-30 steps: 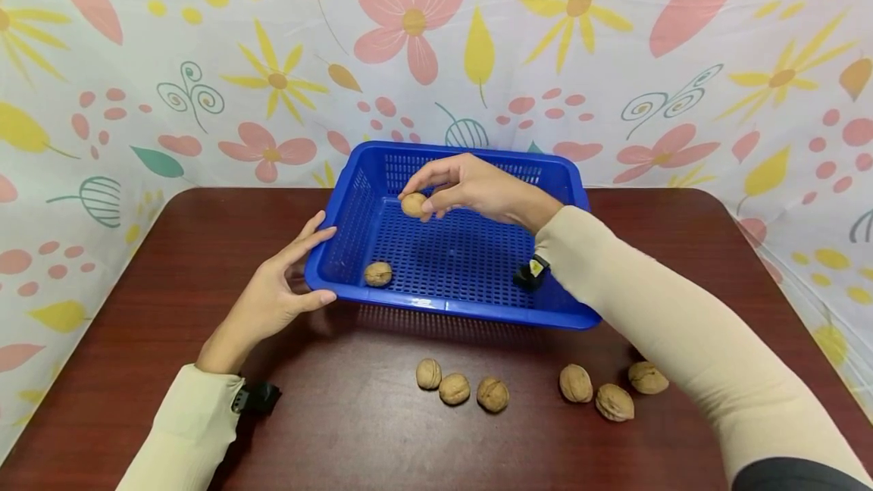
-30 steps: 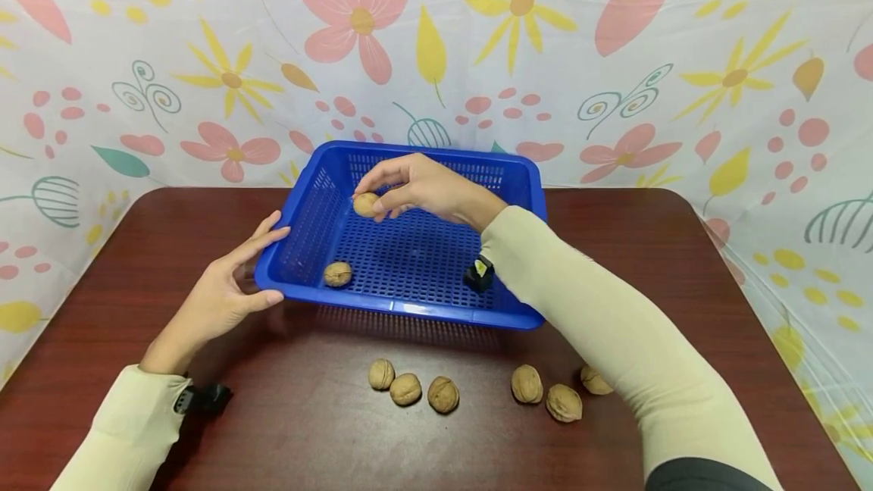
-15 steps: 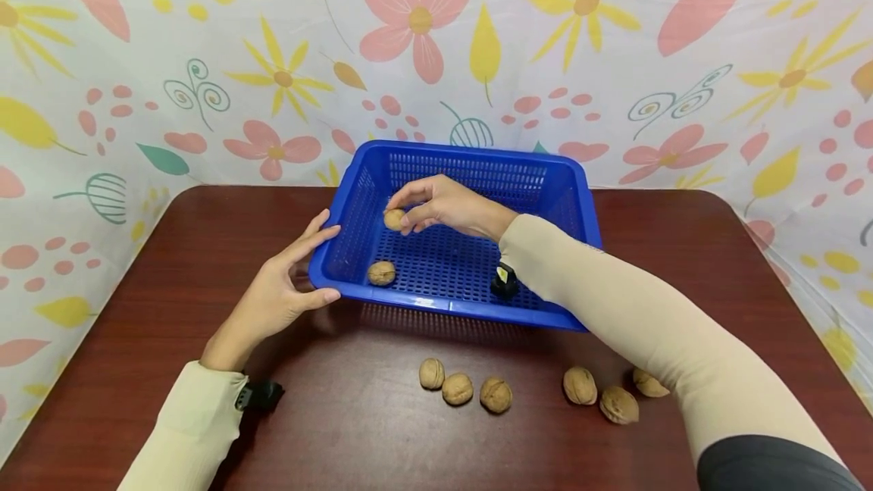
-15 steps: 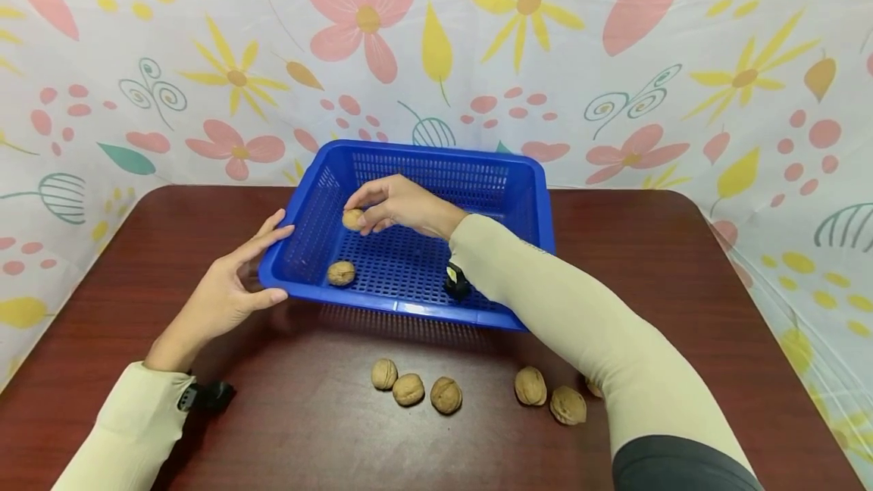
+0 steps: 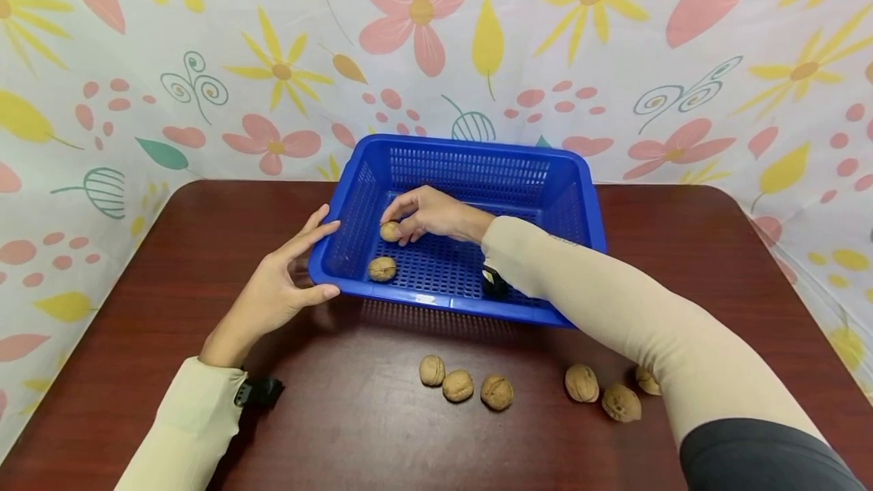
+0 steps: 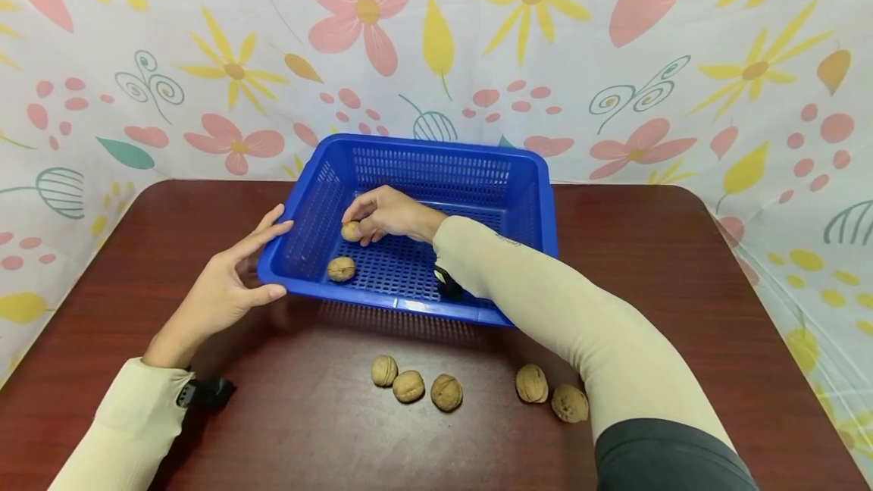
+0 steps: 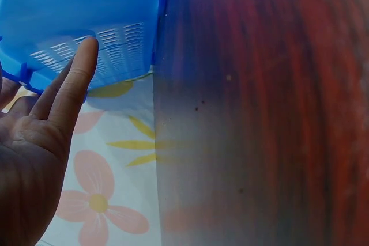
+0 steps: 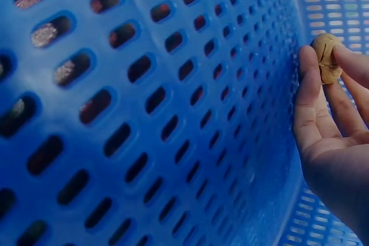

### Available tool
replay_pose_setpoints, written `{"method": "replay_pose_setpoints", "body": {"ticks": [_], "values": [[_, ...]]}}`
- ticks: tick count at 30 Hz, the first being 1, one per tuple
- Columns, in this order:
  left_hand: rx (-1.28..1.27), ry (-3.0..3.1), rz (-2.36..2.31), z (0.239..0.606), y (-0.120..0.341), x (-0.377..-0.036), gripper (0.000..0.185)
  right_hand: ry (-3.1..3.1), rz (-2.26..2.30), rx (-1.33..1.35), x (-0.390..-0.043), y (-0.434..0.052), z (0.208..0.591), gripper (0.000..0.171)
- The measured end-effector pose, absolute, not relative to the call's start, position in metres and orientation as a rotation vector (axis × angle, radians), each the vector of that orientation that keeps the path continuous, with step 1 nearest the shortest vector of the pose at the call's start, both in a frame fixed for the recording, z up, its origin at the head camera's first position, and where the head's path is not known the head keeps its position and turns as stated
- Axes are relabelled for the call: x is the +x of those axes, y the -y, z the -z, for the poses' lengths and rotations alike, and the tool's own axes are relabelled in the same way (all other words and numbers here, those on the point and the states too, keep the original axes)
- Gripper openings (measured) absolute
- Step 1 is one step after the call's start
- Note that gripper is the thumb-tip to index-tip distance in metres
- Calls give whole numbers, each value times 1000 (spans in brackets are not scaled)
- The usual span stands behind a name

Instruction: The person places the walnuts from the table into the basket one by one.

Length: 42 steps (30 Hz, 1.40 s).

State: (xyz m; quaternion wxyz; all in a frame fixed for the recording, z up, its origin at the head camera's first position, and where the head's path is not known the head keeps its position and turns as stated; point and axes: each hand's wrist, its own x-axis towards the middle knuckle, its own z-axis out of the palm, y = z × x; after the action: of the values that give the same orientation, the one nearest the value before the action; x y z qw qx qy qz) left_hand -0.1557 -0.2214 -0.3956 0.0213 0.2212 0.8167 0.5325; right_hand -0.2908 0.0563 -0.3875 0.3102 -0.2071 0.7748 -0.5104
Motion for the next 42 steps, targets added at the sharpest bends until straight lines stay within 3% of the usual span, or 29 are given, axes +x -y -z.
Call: {"method": "replay_pose_setpoints", "body": {"ticks": [14, 24, 32, 42], "values": [[708, -2509, -1683, 395, 221, -156, 82, -2087, 1291, -558, -290, -52, 387, 29], [703, -2507, -1671, 396, 220, -156, 82, -2283, 1348, -663, -293, -71, 336, 25], [696, -2516, -1695, 397, 221, -154, 82, -2377, 1401, -707, -264, -114, 287, 16], [695, -2513, -1692, 395, 220, -154, 81, -2572, 1325, -535, -210, -213, 262, 22]]}}
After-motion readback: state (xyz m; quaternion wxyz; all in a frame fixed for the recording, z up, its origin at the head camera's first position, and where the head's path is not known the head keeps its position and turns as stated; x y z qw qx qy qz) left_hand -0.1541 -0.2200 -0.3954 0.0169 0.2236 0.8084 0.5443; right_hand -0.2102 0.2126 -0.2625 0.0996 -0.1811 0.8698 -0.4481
